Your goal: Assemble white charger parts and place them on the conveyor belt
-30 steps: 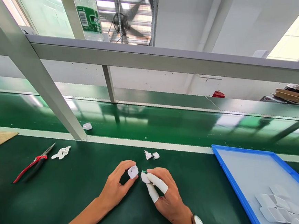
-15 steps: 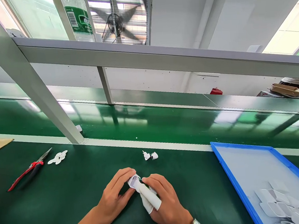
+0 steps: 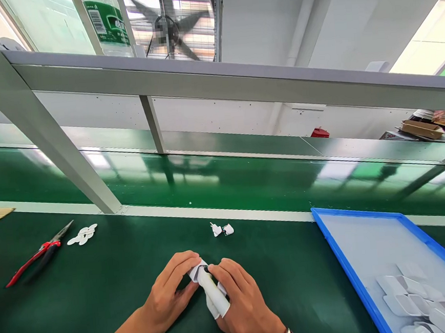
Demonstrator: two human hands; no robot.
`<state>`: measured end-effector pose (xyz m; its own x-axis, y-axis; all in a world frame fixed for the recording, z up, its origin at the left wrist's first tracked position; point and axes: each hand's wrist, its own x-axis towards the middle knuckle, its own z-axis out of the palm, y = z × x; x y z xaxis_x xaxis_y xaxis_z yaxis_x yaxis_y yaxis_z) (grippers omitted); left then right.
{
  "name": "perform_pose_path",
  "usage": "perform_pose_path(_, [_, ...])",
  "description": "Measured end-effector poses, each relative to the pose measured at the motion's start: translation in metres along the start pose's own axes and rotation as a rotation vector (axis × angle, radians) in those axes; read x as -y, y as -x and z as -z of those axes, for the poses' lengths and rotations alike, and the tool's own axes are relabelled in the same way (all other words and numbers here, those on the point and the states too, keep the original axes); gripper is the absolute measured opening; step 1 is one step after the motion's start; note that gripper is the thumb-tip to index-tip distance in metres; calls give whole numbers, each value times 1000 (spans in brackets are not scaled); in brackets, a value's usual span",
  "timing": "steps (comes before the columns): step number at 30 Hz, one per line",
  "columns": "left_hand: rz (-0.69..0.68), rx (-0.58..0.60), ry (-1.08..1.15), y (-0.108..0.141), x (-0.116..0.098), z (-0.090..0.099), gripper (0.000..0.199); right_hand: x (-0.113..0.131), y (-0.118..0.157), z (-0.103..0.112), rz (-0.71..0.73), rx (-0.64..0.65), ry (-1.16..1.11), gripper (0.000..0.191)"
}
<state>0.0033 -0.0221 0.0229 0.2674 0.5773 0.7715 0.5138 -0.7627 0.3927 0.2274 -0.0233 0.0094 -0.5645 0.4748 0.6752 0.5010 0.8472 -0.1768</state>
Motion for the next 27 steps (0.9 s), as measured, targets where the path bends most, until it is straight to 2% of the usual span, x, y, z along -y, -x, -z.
perform_pose_path(3, [0,3,-12,-1,-1,0,40,2,-2,1,-4,-9,20,59])
perform_pose_path(10, [24,-5,-14,-1,-1,-3,41,7,-25,10,-6,-134,25,42])
perform_pose_path(15, [23,4,-8,-2,-3,-2,41,7,-25,9,-6,-106,12,44])
perform_pose_path(21, [48,-23,-6,-5,-7,-3,36,10,-32,7,-24,-50,0,37])
perform_pose_path(27, [109,-10,-14,-5,-7,-3,29,9,-34,3,-109,-67,-147,46])
